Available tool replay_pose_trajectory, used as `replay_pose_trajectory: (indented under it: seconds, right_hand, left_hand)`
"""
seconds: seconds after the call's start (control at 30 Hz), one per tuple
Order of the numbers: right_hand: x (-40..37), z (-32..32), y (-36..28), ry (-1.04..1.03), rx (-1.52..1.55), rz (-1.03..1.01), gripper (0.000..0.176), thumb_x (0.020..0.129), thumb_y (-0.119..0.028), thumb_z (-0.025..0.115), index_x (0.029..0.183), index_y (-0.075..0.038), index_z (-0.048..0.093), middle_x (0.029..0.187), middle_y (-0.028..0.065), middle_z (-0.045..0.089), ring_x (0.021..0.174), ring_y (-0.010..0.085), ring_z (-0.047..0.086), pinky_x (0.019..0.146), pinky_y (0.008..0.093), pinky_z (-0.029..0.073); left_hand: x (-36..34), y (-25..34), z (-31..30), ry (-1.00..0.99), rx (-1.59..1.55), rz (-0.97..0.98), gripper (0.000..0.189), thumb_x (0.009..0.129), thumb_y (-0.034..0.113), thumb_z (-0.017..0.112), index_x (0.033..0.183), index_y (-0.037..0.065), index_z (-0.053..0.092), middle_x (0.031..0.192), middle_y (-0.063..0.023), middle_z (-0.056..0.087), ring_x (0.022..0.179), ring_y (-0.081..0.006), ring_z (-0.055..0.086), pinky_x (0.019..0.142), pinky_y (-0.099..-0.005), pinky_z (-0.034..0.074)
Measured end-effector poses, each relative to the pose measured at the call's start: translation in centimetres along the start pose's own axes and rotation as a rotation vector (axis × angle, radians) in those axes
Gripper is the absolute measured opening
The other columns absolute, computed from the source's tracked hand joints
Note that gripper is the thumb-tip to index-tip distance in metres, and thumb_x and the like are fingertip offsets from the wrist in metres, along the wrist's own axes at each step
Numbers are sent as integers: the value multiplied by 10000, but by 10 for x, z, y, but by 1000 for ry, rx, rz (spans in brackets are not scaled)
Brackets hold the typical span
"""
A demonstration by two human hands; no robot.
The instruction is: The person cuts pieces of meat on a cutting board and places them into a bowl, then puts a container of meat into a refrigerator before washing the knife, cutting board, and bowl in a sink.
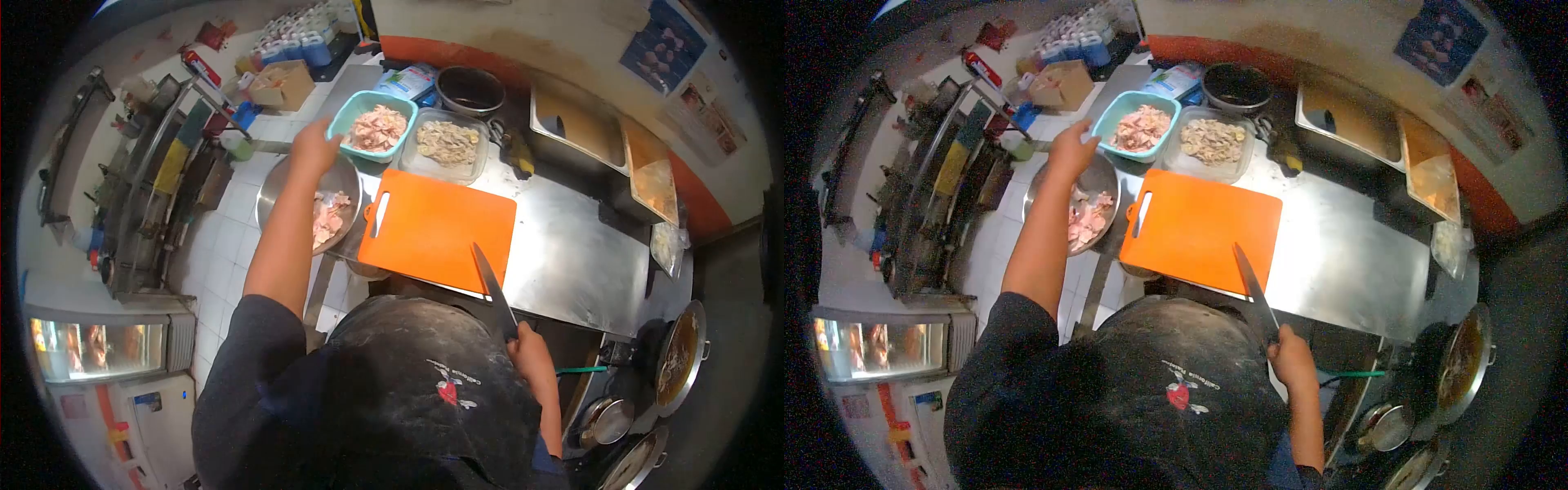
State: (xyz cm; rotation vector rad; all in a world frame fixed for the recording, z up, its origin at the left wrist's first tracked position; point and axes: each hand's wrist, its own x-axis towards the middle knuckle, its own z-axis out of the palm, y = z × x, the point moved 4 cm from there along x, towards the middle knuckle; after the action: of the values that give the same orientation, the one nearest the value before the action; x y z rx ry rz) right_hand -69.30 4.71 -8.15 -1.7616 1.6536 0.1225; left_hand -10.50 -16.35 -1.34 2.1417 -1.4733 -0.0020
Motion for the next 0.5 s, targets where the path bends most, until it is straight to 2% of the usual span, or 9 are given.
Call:
replay_pose_trajectory:
  seconds: [0.03, 0.1, 0.17, 0.3, 0.37, 0.4, 0.47, 0.5]
  right_hand:
    - [2, 0, -2, -16, 2, -9, 264, 962, -154, 680, 1128, 13, 559, 996, 360, 713, 990, 573, 693, 856, 627, 546]
    - [8, -2, -2, -19, 28, 33, 269, 958, -152, 678, 1138, 11, 563, 1000, 359, 713, 991, 576, 690, 862, 628, 543]
    - [14, 2, 2, -18, 17, 1, 270, 960, -152, 673, 1150, 8, 570, 1000, 354, 713, 990, 574, 691, 872, 632, 540]
    - [24, -4, -13, -14, -30, -12, 261, 962, -165, 670, 1137, 9, 586, 998, 352, 713, 988, 570, 690, 875, 631, 538]
    - [27, -9, -22, -18, -63, -21, 258, 963, -170, 669, 1133, 9, 592, 998, 353, 713, 990, 570, 689, 873, 629, 539]
    - [29, -10, -24, -21, -51, -28, 250, 963, -169, 667, 1125, 7, 595, 1001, 354, 713, 988, 570, 689, 871, 628, 540]
    - [33, -11, -28, -24, -43, -42, 242, 963, -167, 666, 1118, 5, 597, 1004, 355, 713, 987, 570, 688, 869, 627, 540]
    - [35, -10, -28, -25, -61, -38, 227, 966, -159, 663, 1103, 6, 591, 995, 353, 712, 979, 571, 687, 865, 628, 539]
  left_hand:
    - [-11, -7, -8, -2, 15, -11, 585, 903, 312, 854, 1441, 135, 710, 1319, -235, 750, 1192, -404, 727, 1035, -483, 571]
    - [-48, -31, -7, -499, 131, -198, 597, 906, 325, 852, 1463, 172, 703, 1322, -230, 751, 1187, -376, 739, 1019, -476, 585]
    - [-75, -59, 20, -598, 295, -50, 591, 900, 317, 864, 1463, 222, 712, 1338, -207, 751, 1199, -331, 739, 1003, -478, 594]
    - [-94, -72, 46, -646, 343, -48, 485, 942, 259, 798, 1422, 233, 734, 1368, -196, 739, 1239, -314, 726, 996, -492, 598]
    - [-87, -84, 47, -390, 409, -127, 342, 984, 215, 707, 1317, 218, 784, 1322, -184, 741, 1239, -326, 721, 993, -510, 595]
    - [-85, -91, 49, -385, 407, -133, 342, 984, 215, 707, 1317, 218, 784, 1322, -184, 741, 1239, -326, 721, 993, -510, 595]
    - [-79, -103, 50, -350, 451, -81, 267, 995, 191, 644, 1190, 204, 827, 1219, -177, 738, 1184, -356, 733, 970, -509, 599]
    - [-75, -107, 49, -342, 453, -84, 267, 995, 191, 644, 1190, 204, 827, 1219, -177, 738, 1184, -356, 733, 970, -509, 599]
